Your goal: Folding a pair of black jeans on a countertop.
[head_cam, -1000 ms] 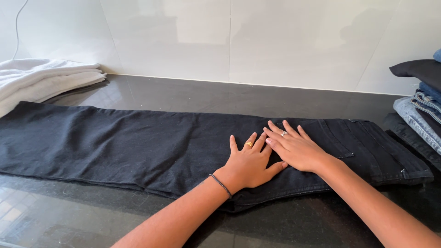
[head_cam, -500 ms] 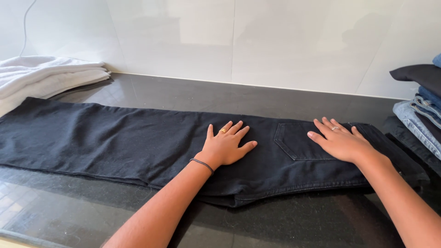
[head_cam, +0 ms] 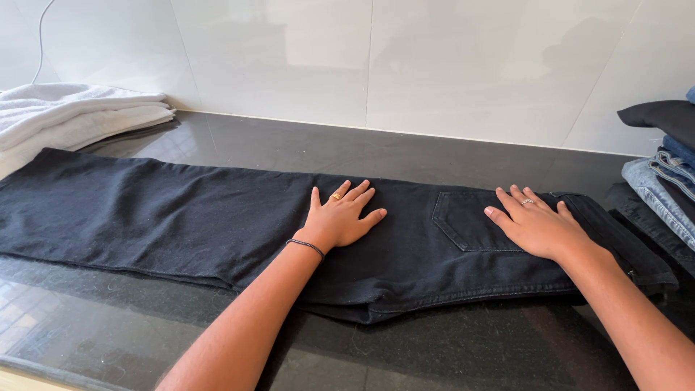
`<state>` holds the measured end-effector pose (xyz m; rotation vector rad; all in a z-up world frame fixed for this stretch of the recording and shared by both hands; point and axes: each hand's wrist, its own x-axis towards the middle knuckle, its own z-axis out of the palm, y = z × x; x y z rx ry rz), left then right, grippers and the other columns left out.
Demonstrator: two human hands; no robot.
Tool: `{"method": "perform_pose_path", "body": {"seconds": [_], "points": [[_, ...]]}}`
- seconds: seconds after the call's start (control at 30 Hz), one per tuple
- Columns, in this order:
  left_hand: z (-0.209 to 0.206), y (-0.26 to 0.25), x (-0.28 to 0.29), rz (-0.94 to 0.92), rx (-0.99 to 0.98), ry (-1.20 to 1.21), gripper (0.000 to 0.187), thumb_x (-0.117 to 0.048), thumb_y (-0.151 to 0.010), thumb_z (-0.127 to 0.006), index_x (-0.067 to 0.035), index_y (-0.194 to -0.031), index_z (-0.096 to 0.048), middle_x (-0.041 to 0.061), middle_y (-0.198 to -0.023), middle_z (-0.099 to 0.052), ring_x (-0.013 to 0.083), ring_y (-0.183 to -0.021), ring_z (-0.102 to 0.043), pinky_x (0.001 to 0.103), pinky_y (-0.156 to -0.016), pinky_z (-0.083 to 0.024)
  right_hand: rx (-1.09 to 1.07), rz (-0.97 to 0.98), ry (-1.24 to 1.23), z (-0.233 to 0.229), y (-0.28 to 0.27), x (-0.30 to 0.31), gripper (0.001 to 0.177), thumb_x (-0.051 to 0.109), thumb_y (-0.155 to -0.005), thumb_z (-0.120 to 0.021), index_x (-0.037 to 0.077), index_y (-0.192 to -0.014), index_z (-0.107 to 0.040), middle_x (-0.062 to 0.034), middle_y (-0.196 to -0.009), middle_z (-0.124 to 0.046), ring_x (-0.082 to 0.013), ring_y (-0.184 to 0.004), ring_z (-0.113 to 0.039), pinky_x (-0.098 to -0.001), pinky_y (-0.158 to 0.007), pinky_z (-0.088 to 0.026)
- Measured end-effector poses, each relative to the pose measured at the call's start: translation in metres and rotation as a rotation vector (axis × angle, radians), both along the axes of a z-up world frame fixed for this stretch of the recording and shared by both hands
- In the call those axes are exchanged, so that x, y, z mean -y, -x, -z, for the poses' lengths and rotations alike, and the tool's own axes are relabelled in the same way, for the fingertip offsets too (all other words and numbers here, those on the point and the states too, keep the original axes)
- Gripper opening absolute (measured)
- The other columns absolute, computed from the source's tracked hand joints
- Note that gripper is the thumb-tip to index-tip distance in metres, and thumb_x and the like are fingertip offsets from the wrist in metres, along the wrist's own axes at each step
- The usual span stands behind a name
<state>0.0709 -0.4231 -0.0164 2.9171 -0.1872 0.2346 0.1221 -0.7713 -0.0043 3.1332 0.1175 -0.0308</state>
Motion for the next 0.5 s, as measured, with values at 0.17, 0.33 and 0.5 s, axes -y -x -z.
{"method": "perform_pose_path", "body": {"seconds": [0.17,0.33,0.5], "points": [[0.000,0.003,0.001,-0.004,0.000,-0.013,0.075,-0.069,-0.094,-0.035,-0.027,-0.157,-0.035,-0.009,-0.168,-0.021,0.0216,-0.156,-0.014,0.071,-0.119,-0.001,0.153,-0.093,-0.026,-0.006,0.030,-0.014,0.066,0.061,-0.102,-0.032,0.023,-0.156,-0.037,-0.0010,-0.168,-0.029,-0.0237,-0.151,-0.030,-0.0515,-0.123,-0.027],[0.001,0.001,0.000,0.019,0.008,-0.013,0.073,-0.065,-0.095,-0.036,-0.026,-0.156,-0.037,-0.007,-0.169,-0.021,0.0236,-0.157,-0.015,0.074,-0.117,-0.001,0.319,-0.360,-0.122,-0.006,0.073,-0.020,0.056,0.061,-0.095,-0.051,0.024,-0.136,-0.063,0.0039,-0.148,-0.060,-0.0202,-0.146,-0.052,-0.0349,-0.122,-0.041],[0.010,0.000,0.009,0.034,0.050,-0.025,0.076,-0.061,-0.099,-0.035,-0.011,-0.155,-0.036,0.003,-0.169,-0.020,0.0325,-0.156,-0.015,0.081,-0.111,-0.003,0.333,-0.751,0.013,0.004,0.092,-0.026,0.087,0.069,-0.087,-0.048,0.017,-0.156,-0.044,-0.0138,-0.164,-0.034,-0.0329,-0.151,-0.029,-0.0538,-0.119,-0.020]]}}
